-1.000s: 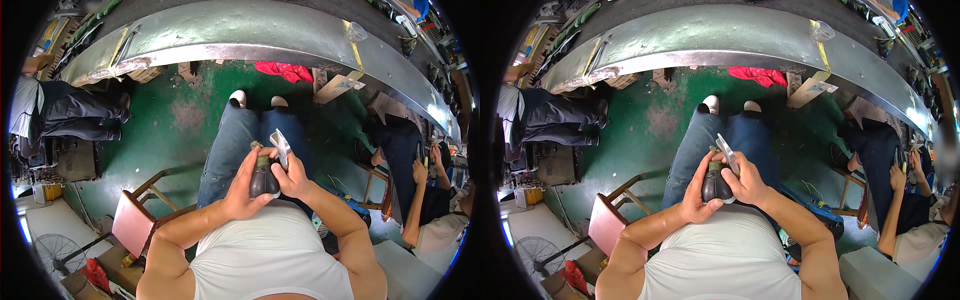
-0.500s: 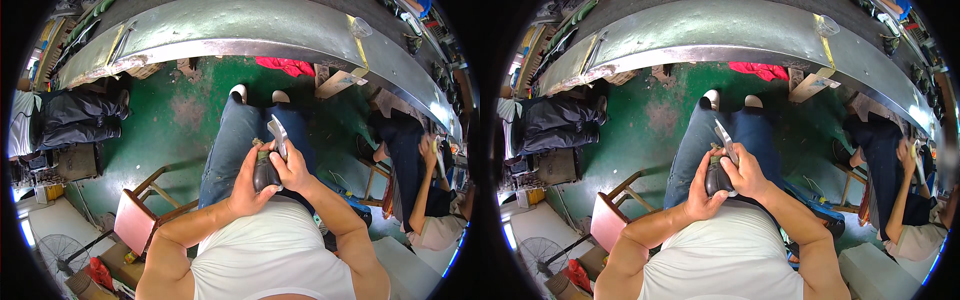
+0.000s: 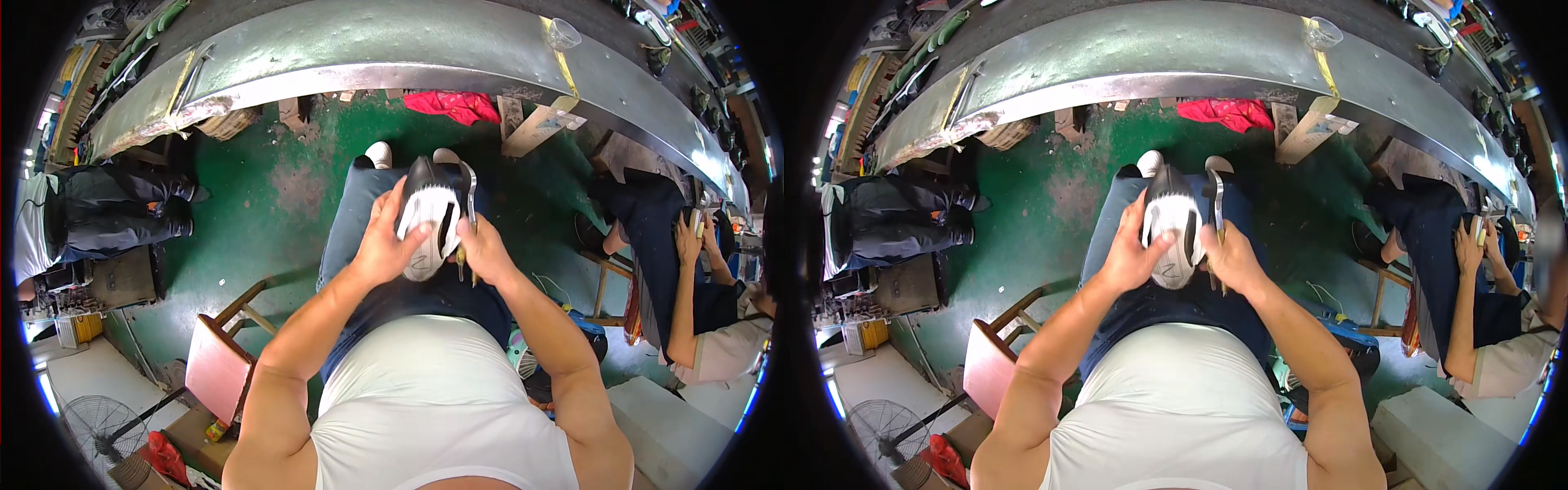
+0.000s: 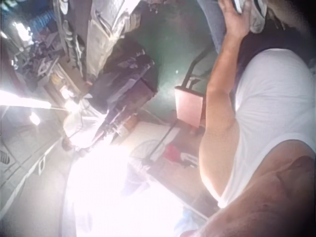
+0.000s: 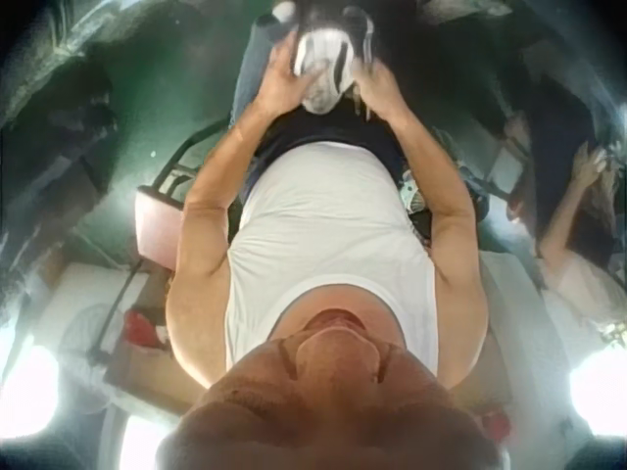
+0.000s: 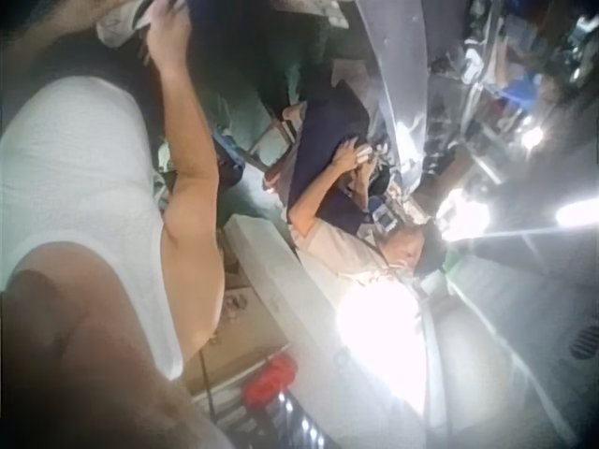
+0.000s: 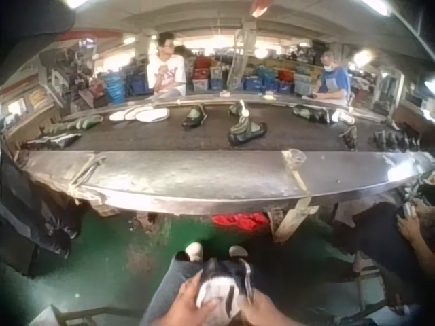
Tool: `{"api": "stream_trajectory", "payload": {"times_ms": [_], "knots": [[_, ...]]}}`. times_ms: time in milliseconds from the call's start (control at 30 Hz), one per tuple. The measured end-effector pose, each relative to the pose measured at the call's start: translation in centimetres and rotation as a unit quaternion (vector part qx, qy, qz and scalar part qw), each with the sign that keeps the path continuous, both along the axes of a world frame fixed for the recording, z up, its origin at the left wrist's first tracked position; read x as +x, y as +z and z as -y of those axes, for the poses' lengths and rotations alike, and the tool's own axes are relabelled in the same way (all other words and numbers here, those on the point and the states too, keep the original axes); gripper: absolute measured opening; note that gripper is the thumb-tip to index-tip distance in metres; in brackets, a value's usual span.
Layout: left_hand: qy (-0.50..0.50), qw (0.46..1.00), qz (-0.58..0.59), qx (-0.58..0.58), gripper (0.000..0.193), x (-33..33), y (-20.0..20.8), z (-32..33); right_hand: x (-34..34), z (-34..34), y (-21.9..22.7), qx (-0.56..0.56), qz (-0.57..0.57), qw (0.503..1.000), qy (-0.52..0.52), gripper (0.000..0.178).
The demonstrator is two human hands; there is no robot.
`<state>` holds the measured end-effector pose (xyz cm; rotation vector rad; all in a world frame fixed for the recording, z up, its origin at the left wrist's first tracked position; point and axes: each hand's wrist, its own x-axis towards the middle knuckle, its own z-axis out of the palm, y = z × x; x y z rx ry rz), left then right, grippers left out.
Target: Pulling and adjusting shoe materials on a last using pliers at a manufacturing workbench.
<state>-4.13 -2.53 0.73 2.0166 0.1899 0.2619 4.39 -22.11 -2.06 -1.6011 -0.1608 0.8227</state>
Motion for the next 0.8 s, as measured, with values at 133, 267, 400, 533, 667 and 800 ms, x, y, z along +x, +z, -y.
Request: {"api": "stream_trajectory", "payload": {"times_ms": [133, 267, 400, 533, 667, 800], "knots": [[-0.018, 0.992, -0.081, -0.097, 0.066, 1.7, -4.5, -0.4, -0.8, 0.2, 0.6, -0.074, 0.022, 0.997, 0.016, 0.045], [0.019, 0.971, -0.225, -0.082, 0.049, 0.9, -4.6, 0.3, -2.4, 1.2, -1.1, -0.1, -0.019, 0.995, -0.022, 0.039], [-0.031, 0.966, -0.199, -0.161, 0.041, -0.1, -4.3, 0.1, -2.1, 2.5, -1.6, -0.094, -0.019, 0.995, 0.006, 0.031], [-0.127, 0.852, -0.317, -0.397, 0.074, 0.1, -2.3, -0.4, -0.4, 2.9, -1.6, -0.144, -0.031, 0.988, 0.053, 0.031], [-0.172, 0.812, -0.252, -0.498, 0.091, -1.5, -2.8, 0.5, -0.4, 6.1, 2.0, -0.182, 0.109, 0.974, 0.084, 0.034], [-0.129, 0.881, -0.262, -0.373, 0.086, -3.9, -4.7, 2.4, -1.0, 8.1, 6.1, -0.26, 0.129, 0.926, 0.242, 0.034]]}}
